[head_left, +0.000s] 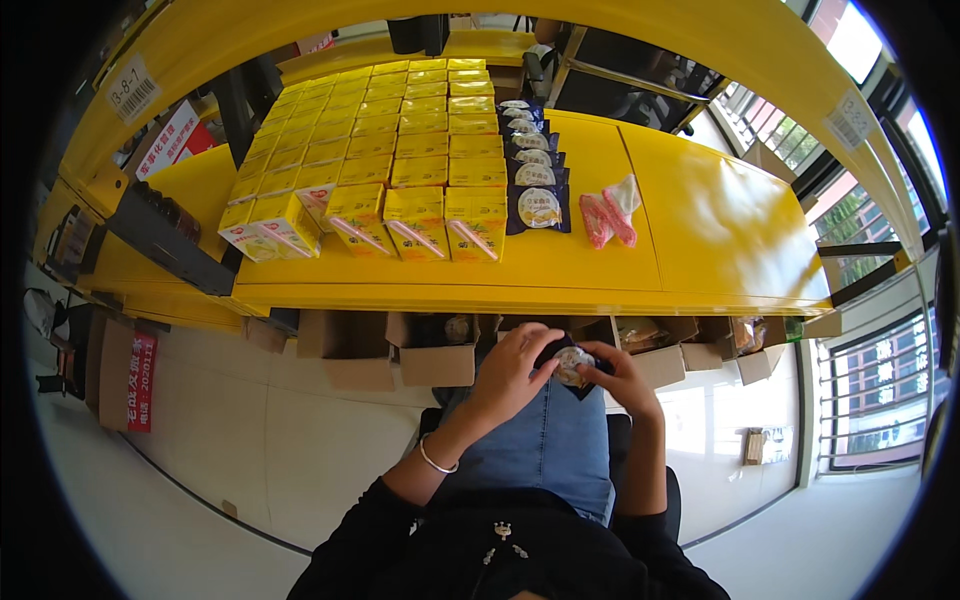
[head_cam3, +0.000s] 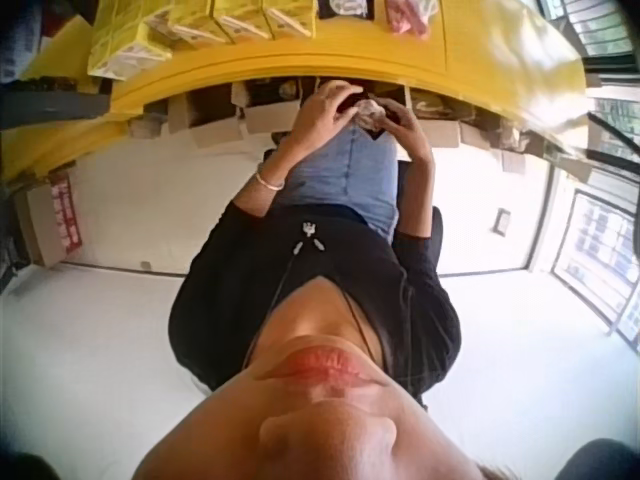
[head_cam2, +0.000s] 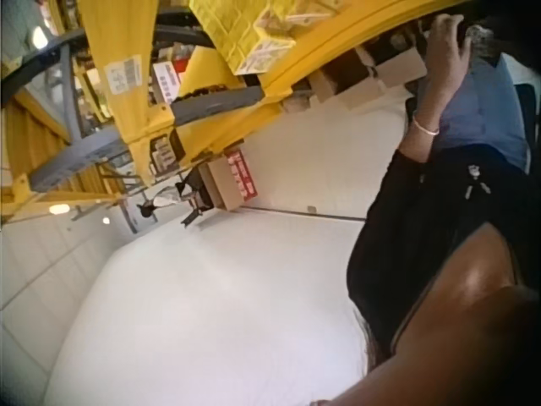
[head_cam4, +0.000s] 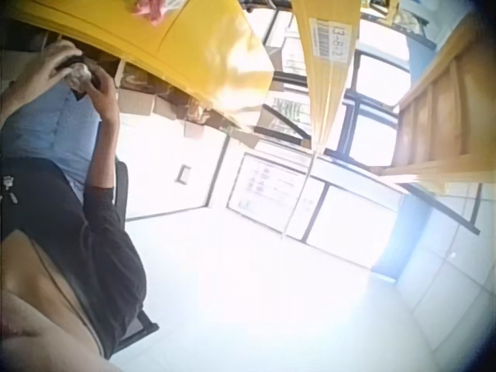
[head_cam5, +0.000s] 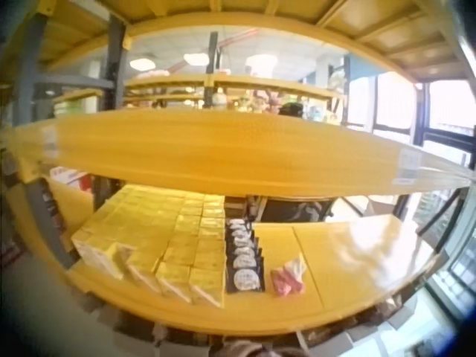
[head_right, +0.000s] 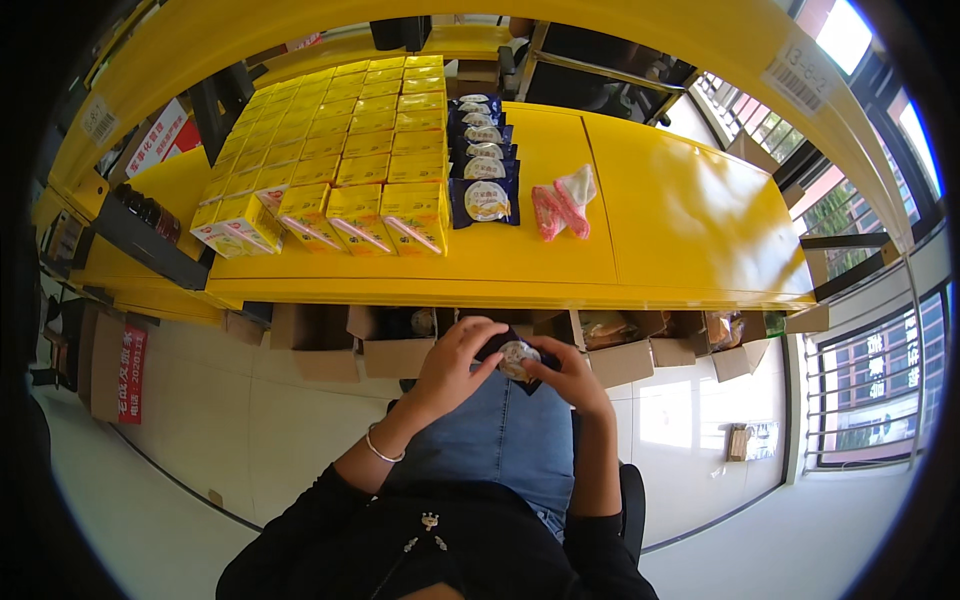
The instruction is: The person wipes the surface of small blue snack packages with a pink cloth on a yellow table. They handle the packages one at a time, wiping each and placing them in a neat row. The person also briefly handles a small yellow box.
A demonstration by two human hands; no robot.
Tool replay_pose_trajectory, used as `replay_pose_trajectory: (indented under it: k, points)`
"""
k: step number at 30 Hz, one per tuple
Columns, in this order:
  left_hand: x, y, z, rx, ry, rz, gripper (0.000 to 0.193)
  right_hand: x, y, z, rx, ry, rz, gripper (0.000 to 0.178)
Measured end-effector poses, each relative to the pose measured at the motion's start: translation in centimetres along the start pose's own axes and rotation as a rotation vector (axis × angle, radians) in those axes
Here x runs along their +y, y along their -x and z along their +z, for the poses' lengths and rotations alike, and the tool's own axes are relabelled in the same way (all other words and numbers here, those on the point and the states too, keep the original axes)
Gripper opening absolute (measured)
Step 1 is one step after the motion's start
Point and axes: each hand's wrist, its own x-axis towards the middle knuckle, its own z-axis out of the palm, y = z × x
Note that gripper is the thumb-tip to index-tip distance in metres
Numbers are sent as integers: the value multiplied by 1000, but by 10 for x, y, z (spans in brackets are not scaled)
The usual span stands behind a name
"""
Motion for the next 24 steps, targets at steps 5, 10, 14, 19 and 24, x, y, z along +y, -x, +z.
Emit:
replay_pose_trajectory:
  k: [5,10,14,19,24]
  points:
    - [11,-52,-11,-16,227,-51,45,-56,-24,-31,89,48,-186,33]
    - [-16,-96,-7,-8,272,-152,33,-68,-59,-41,229,96,-252,30]
    - [-41,-115,5,-38,157,-188,27,-55,-77,-51,258,263,-331,30]
    - [-47,-118,15,-14,23,-222,24,-63,-81,-50,412,516,-329,31]
    - [-29,-110,30,181,-354,-90,21,-73,-106,-55,857,808,-644,37]
